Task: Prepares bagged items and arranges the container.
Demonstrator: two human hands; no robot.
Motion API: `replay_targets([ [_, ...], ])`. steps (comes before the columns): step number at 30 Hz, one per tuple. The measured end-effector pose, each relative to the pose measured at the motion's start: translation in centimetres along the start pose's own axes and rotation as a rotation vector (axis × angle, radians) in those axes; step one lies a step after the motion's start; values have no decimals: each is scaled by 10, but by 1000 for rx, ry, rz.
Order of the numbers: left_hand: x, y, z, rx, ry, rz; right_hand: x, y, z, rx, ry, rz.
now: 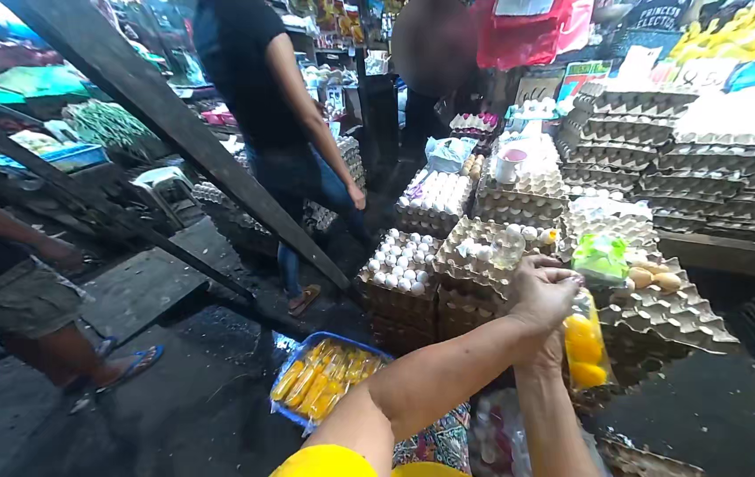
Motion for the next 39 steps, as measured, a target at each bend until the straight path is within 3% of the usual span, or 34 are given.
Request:
replay_targets([
  [2, -15, -24, 0, -48, 67, 85, -4, 13, 1, -20, -38, 86],
  [5, -36, -53, 9, -97, 161, 178, -14, 28, 7, 29, 51, 364],
  [9, -58, -79, 21, -140, 240, 245, -33, 47, 6, 68, 178, 437],
  [11, -65, -89, 25, -147, 277, 276, -33, 44, 6, 58, 227, 600],
  [17, -83, -103, 39, -99, 304, 185, -22, 29, 4, 68, 19, 1493],
  [21, -97, -103, 60, -60, 236, 121, -3, 33, 17, 236, -103, 1716],
  [27, -99, -83, 110, -26, 54, 92, 10, 30, 51, 507, -271, 1583],
  [31, -97, -79, 150, 31, 0, 31, 9, 37, 85, 632, -328, 1258],
  [36, -94, -106, 193, -25, -84, 41, -12, 61, 135, 1003, -202, 761],
  [39, -92, -134, 204, -84, -115, 41, -35, 72, 151, 1148, -133, 713],
])
Point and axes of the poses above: each hand's wrist, its own z-axis away from the middle knuckle, its own x-axis out of the palm, y = z × x, the point moved 9 cm from there along -z, towards the middle knuckle, and after that the axes turned 15 degrees about -y, right-handed, at the moved point
